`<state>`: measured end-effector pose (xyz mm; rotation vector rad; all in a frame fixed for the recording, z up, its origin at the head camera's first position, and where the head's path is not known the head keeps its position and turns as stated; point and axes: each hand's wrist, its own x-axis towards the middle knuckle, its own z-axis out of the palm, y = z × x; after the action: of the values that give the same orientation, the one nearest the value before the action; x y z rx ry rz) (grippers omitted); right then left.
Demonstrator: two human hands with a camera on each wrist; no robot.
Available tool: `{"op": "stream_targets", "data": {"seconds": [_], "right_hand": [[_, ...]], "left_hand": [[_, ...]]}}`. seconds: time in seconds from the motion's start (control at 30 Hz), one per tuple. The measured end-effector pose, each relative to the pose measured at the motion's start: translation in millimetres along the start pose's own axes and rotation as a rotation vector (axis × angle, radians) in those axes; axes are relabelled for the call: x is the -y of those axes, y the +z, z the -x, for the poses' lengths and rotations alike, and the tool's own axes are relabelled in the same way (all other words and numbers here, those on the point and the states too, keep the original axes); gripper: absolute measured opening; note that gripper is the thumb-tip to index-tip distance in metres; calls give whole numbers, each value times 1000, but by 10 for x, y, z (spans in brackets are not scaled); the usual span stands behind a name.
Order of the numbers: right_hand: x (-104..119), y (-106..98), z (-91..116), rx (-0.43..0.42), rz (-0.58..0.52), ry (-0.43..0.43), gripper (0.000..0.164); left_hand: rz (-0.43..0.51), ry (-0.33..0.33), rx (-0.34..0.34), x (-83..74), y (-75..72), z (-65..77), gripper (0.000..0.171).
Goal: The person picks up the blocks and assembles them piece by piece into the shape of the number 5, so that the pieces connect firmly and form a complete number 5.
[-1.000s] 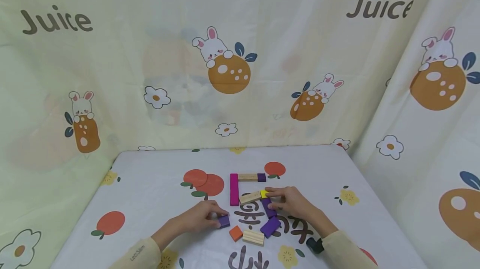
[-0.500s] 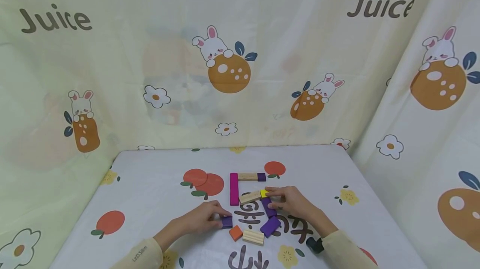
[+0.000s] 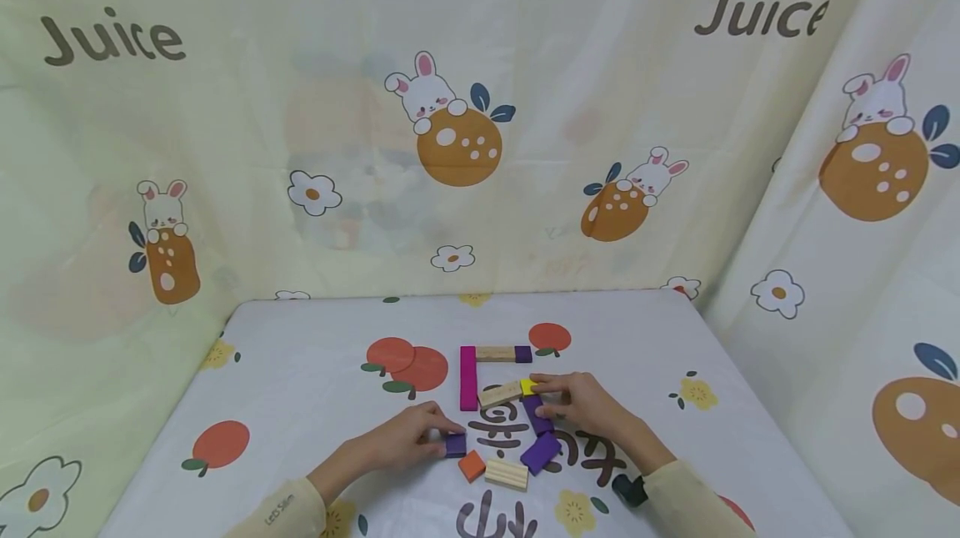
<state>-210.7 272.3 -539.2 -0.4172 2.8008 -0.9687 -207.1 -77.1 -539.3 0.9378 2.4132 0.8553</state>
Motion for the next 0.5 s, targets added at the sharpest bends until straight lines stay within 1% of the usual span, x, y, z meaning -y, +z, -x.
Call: {"op": "stream_targets", "data": {"seconds": [0.33,0.5], "right_hand": [[-14,8,-1,12,-4,14,42],[-18,4,-13,10,7,19,42]], "left_hand": [[10,-7,12,10,6,27,40],[-4,-9,3,35,-10,25,39]]}}
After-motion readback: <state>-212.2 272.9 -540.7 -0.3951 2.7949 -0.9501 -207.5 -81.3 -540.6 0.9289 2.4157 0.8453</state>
